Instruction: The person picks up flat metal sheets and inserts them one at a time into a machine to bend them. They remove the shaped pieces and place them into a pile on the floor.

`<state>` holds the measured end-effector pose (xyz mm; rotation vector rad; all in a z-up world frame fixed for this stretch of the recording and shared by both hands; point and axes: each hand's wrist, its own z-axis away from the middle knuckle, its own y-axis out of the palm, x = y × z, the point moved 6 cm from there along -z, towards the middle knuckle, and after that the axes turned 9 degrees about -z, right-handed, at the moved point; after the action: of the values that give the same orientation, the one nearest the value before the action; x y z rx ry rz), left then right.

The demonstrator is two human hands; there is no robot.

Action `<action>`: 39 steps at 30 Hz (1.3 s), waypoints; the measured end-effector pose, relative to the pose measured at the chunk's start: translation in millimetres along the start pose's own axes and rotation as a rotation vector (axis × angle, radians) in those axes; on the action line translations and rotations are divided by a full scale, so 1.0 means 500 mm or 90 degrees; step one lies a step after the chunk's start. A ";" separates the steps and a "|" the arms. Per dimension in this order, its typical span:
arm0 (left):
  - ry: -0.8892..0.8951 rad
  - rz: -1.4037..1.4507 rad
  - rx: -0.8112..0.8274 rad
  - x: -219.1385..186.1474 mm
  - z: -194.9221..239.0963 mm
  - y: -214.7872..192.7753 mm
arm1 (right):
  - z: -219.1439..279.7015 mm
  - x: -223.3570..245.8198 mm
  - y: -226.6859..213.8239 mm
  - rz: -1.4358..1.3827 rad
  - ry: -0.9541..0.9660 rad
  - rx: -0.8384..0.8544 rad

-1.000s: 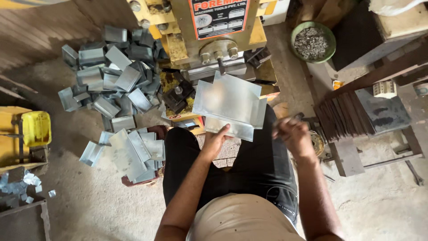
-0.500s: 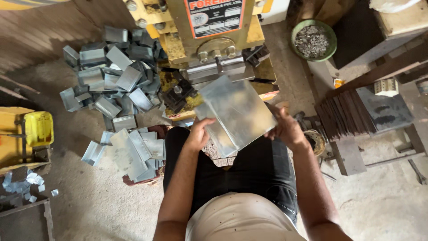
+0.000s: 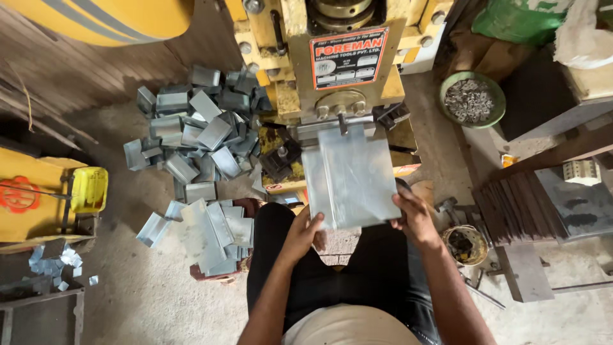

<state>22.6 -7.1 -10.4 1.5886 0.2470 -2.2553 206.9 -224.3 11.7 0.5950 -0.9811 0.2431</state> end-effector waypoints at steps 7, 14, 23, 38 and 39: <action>0.118 0.102 -0.091 -0.034 -0.062 -0.003 | -0.100 0.018 0.022 -0.086 -0.090 0.081; 0.080 0.203 -0.062 0.001 -0.114 -0.015 | -0.107 0.058 0.003 -0.159 -0.068 0.067; 0.046 0.211 -0.038 -0.005 -0.104 -0.011 | -0.102 0.035 0.002 -0.181 -0.040 0.071; 0.037 0.187 -0.017 0.009 -0.100 -0.018 | -0.127 0.043 -0.014 -0.119 -0.050 0.061; 0.043 0.186 -0.016 0.011 -0.106 -0.020 | -0.150 0.044 -0.016 -0.130 -0.036 0.052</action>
<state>63.4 19.4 -34.8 1.5750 0.0557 -1.9721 275.4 -189.5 -4.0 0.7752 -0.9603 0.0848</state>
